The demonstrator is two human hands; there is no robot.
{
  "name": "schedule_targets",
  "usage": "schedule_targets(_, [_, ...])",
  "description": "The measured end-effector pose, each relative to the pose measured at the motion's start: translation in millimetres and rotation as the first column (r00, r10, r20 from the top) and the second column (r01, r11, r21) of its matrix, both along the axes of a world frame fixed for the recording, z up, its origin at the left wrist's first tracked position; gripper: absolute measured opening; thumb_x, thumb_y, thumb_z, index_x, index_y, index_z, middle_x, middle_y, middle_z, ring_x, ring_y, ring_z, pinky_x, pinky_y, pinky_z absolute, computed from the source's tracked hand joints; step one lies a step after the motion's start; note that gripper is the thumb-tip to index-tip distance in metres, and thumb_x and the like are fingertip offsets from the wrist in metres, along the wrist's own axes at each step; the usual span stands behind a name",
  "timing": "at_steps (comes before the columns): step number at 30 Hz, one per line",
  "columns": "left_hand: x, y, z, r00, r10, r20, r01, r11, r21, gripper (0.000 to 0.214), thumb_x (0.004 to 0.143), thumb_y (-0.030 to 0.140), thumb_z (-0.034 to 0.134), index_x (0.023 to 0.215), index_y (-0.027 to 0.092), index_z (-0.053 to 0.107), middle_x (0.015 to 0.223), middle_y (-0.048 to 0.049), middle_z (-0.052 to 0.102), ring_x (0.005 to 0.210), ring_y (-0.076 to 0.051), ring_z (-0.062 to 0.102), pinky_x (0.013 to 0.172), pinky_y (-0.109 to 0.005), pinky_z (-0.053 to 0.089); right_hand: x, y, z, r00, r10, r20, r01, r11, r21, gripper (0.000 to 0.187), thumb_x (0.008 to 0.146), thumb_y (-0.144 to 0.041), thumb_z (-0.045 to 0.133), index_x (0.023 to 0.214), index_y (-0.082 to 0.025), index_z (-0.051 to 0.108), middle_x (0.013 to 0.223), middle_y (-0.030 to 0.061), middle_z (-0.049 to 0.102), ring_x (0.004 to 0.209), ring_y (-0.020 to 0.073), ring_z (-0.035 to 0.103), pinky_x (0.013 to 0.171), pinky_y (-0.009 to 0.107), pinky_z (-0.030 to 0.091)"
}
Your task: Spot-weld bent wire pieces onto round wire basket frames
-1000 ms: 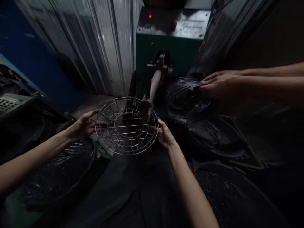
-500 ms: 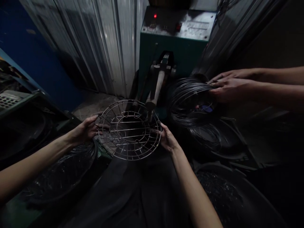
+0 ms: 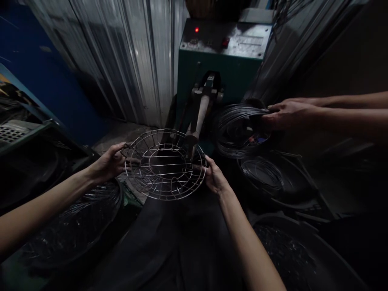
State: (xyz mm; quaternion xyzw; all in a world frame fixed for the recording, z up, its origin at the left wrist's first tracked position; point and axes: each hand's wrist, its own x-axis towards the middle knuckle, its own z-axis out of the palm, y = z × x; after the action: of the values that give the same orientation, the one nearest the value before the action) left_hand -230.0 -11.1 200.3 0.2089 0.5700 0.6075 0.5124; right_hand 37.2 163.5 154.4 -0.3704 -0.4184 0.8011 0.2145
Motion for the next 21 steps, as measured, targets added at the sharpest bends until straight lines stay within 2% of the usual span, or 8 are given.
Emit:
schedule_targets(5, [-1,2,-0.1,1.0,-0.004,0.008,0.005,0.999,-0.047,0.043,0.065,0.053,0.069,0.091,0.023,0.053,0.059,0.0013,0.058,0.077,-0.025,0.066,0.063,-0.03,0.048,1,-1,0.1,1.0,0.004,-0.016,-0.004,1.0,-0.009,0.044,0.086,-0.05,0.043,0.121,-0.025,0.051,0.083,0.0051,0.071,0.076,0.0233,0.068,0.075,0.04,0.051])
schedule_targets(9, [-4,4,1.0,1.0,-0.023,0.001,0.023,0.995,-0.092,0.043,0.061,0.057,0.069,0.075,0.02,0.052,0.064,-0.0036,0.062,0.076,-0.027,0.065,0.065,-0.033,0.049,2,4,-1.9,1.0,0.008,-0.001,-0.008,1.0,0.024,0.042,0.084,-0.05,0.046,0.115,-0.023,0.055,0.078,0.004,0.07,0.075,0.0228,0.068,0.075,0.038,0.051])
schedule_targets(11, [-6,5,1.3,0.999,-0.033,-0.005,0.033,0.994,-0.1,0.044,0.06,0.058,0.069,0.074,0.02,0.051,0.064,-0.0035,0.062,0.076,-0.027,0.065,0.066,-0.034,0.049,3,8,-3.7,0.999,-0.038,0.006,0.037,0.996,0.087,0.039,0.081,-0.048,0.052,0.112,-0.024,0.056,0.076,0.0027,0.069,0.074,0.0218,0.067,0.075,0.037,0.051])
schedule_targets(14, [-6,4,1.9,0.999,-0.04,-0.022,0.038,0.994,-0.098,0.045,0.062,0.057,0.069,0.084,0.022,0.052,0.065,-0.0014,0.061,0.074,-0.025,0.065,0.064,-0.032,0.049,7,12,-4.5,0.984,-0.175,0.039,0.163,0.965,0.203,0.037,0.074,-0.042,0.065,0.107,-0.025,0.057,0.072,-0.0002,0.067,0.071,0.0188,0.066,0.07,0.032,0.051])
schedule_targets(18, [-4,4,3.9,0.993,0.05,-0.111,-0.052,0.999,-0.015,0.051,0.063,0.049,0.072,0.103,0.024,0.052,0.075,-0.0009,0.062,0.072,-0.018,0.062,0.058,-0.025,0.045,19,10,2.6,0.957,-0.278,0.088,0.236,0.916,0.325,0.037,0.064,-0.047,0.074,0.089,-0.023,0.06,0.067,-0.0031,0.063,0.059,0.0141,0.06,0.058,0.026,0.048])
schedule_targets(21, [-5,7,6.0,0.967,0.135,-0.215,-0.11,0.986,0.122,0.051,0.059,0.038,0.076,0.103,0.021,0.057,0.082,-0.0018,0.062,0.073,-0.014,0.059,0.056,-0.02,0.043,28,5,9.4,0.952,-0.281,0.122,0.216,0.899,0.38,0.039,0.06,-0.051,0.076,0.078,-0.021,0.06,0.062,-0.0042,0.06,0.053,0.0107,0.053,0.053,0.023,0.043])
